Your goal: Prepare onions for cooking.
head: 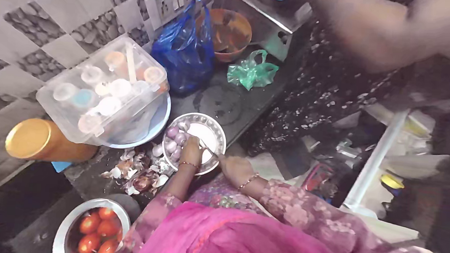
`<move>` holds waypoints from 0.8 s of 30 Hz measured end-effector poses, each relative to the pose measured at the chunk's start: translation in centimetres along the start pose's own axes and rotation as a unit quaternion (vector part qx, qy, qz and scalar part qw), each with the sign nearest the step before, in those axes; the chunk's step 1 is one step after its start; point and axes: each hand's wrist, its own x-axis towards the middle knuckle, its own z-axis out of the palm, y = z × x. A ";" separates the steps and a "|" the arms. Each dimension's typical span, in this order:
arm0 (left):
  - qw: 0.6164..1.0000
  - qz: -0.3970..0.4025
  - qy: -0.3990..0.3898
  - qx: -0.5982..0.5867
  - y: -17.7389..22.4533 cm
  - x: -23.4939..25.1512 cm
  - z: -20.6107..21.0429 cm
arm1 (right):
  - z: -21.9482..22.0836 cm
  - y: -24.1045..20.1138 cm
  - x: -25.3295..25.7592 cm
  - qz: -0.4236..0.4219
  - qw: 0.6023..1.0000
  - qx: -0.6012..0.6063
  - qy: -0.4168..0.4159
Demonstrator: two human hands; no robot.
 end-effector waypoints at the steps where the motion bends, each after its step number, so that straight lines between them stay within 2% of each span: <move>1: 1.000 0.001 -0.001 -0.001 0.1 0.0 0.0 | 0.0 0.1 0.0 -0.002 1.000 -0.007 0.004; 8: 1.000 0.007 -0.002 0.000 -0.2 0.2 -0.1 | 0.0 0.7 0.1 -0.012 0.999 -0.032 0.010; 16: 1.000 0.023 -0.002 -0.012 -0.2 0.2 -0.6 | -0.5 2.7 2.4 -0.028 0.996 0.081 -0.011; 24: 1.000 0.027 -0.008 -0.008 -0.2 0.3 -0.7 | 0.8 4.2 1.5 -0.037 0.993 0.115 -0.008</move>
